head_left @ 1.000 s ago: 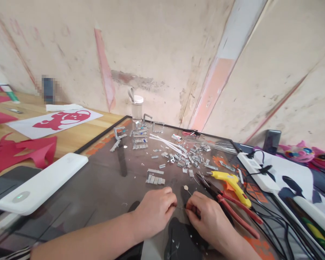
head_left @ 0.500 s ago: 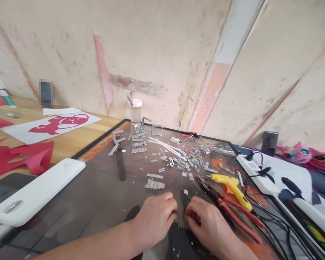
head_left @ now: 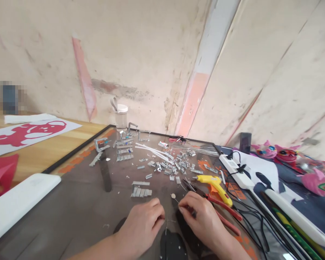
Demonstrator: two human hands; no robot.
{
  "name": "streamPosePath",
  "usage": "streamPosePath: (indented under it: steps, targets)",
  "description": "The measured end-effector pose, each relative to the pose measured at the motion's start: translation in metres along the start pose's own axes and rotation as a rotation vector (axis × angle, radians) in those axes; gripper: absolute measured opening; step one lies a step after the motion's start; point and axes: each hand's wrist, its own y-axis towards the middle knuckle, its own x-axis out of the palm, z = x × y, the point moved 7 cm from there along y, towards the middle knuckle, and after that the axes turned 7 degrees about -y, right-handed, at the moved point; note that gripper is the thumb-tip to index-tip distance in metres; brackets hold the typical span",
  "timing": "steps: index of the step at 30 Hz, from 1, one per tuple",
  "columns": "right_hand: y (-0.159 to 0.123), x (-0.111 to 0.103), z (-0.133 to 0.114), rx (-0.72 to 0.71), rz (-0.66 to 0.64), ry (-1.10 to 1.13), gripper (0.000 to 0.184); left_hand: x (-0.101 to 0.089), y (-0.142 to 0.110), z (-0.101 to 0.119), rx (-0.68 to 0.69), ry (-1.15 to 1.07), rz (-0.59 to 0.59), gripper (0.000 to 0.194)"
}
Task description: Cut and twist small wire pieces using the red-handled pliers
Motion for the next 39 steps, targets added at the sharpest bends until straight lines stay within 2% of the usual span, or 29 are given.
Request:
streamPosePath:
  steps: [6,9,11,13,16,19,20,25,31,39]
  targets:
    - [-0.001,-0.024,-0.005,0.002,-0.020,0.010,0.016,0.001,0.001,-0.002,0.018,-0.043,-0.007,0.013]
    - [0.012,-0.047,0.008,-0.003,-0.051,-0.090,0.015,0.002,0.001,-0.004,0.021,-0.043,-0.003,0.014]
    - [0.030,-0.062,0.034,0.080,-0.062,-0.219,0.015,0.003,0.001,-0.006,0.020,-0.040,-0.003,0.011]
    - [0.050,-0.073,0.075,0.264,-0.107,-0.401,0.018,0.004,0.001,-0.008,0.019,-0.037,-0.001,0.008]
    - [0.077,-0.083,0.130,0.423,-0.120,-0.516,0.021,0.006,0.003,-0.010,0.030,-0.024,-0.008,0.007]
    - [0.096,-0.080,0.176,0.549,-0.187,-0.616,0.019,0.008,0.005,-0.010,0.049,-0.011,-0.027,0.008]
    - [0.102,-0.077,0.188,0.576,-0.211,-0.643,0.023,0.008,0.005,-0.010,0.055,-0.005,-0.026,0.008]
    - [0.129,-0.058,0.224,0.619,-0.313,-0.724,0.028,0.009,0.006,-0.013,0.089,0.033,0.001,0.008]
    - [0.151,-0.043,0.243,0.612,-0.401,-0.783,0.029,0.013,0.005,-0.017,0.133,0.052,0.036,0.010]
    - [0.152,-0.041,0.241,0.518,-0.449,-0.869,0.030,0.008,0.005,-0.012,0.120,0.030,0.005,0.007]
